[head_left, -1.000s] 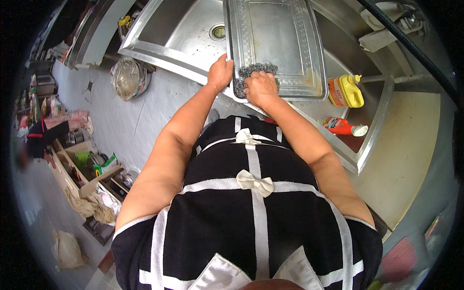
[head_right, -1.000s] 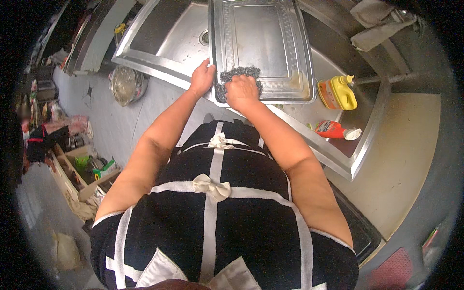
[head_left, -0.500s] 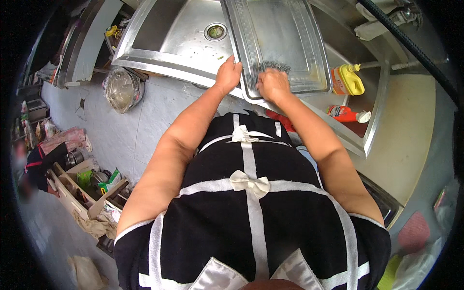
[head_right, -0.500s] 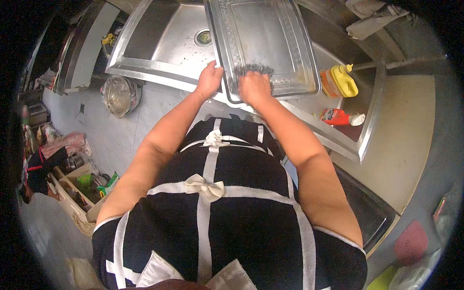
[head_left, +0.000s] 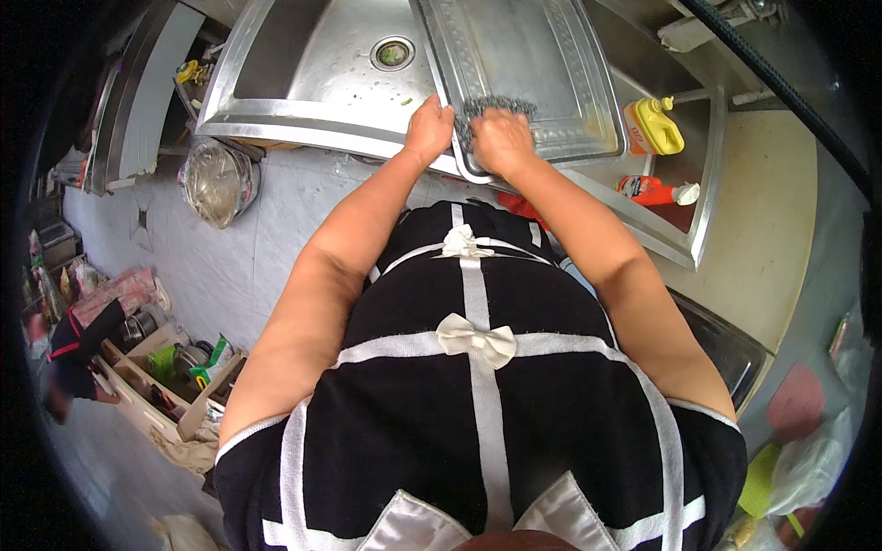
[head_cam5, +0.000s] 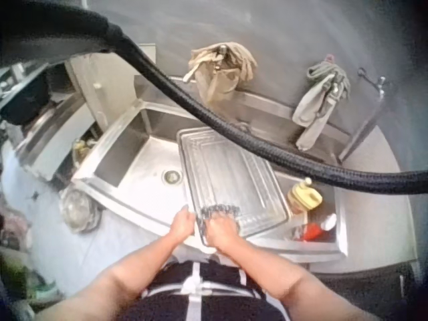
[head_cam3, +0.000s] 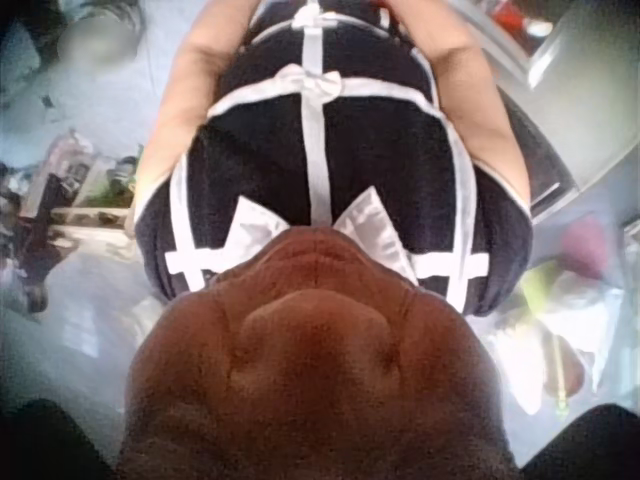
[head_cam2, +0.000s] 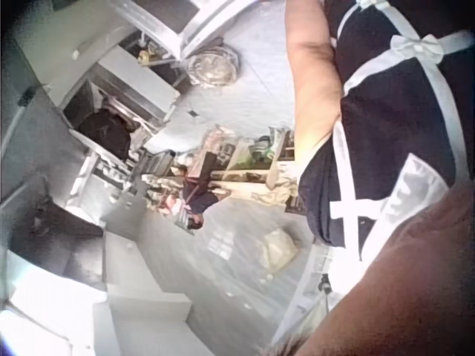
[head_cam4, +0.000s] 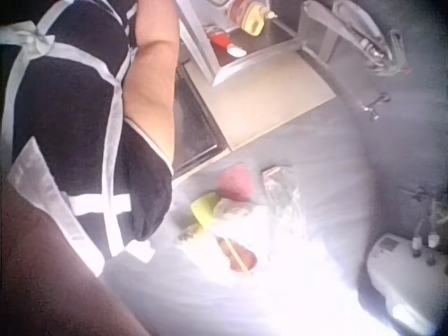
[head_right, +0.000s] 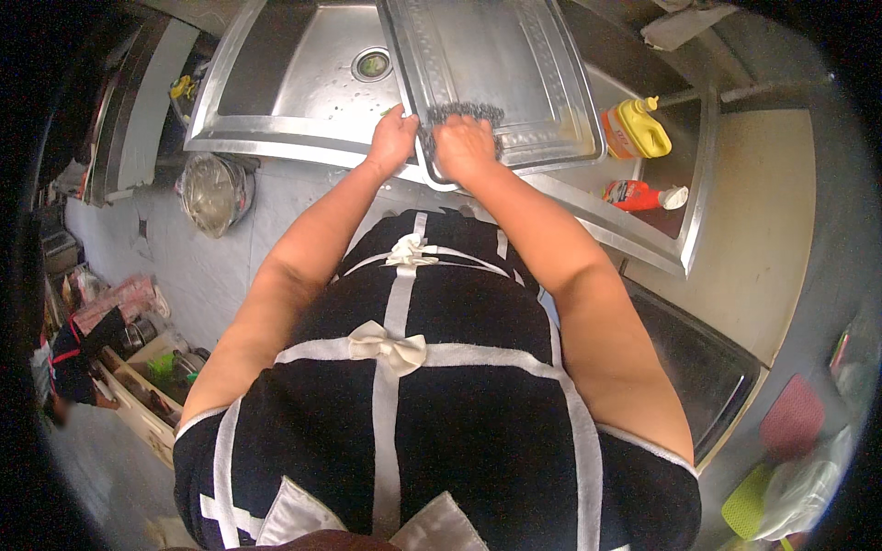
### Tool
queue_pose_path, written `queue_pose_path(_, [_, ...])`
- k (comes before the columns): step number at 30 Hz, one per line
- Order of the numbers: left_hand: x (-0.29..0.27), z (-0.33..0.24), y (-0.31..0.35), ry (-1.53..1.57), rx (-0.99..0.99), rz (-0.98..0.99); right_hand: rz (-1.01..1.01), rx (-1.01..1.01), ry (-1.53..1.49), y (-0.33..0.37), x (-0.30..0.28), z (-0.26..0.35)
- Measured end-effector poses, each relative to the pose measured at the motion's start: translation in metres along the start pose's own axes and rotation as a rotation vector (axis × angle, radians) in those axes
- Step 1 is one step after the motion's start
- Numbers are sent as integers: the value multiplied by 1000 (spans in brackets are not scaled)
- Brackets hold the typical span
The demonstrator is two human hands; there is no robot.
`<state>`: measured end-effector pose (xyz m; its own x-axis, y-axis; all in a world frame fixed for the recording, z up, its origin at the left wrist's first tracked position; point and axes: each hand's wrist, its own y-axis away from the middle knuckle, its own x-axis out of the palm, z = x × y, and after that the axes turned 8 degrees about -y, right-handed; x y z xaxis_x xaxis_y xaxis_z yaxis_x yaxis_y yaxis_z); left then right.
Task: The person scrubs a metal tray using a scouring pad in a sink area, moving the pad across the surface and edges.
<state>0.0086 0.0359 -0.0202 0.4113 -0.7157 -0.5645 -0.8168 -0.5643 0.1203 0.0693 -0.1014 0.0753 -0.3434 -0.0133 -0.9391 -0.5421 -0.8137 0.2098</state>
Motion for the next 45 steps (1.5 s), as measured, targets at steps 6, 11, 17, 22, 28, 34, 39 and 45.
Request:
queue_pose_path(6, [-25,-41,15,247,-138,133,287,6,40,9,-16,5])
queue_pose_path(11, [-27,-43,13,221,-122,171,73,27,-41,12,0,3])
queue_pose_path(17, [-31,-42,11,331,-200,235,87,109,-94,-11,-9,4])
queue_pose_path(22, [-25,-45,12,355,-200,196,200,2,-41,16,-6,3])
queue_pose_path(28, [-27,-44,10,361,-228,194,-55,90,-129,-5,10,3])
queue_pose_path(34, [-22,-45,9,333,-223,178,273,-20,-58,16,-14,1])
queue_pose_path(39, [-3,-20,-2,42,-154,-57,174,1,-48,14,-5,12])
queue_pose_path(45, [-7,-43,12,-280,-95,-149,171,92,-27,34,-13,-19])
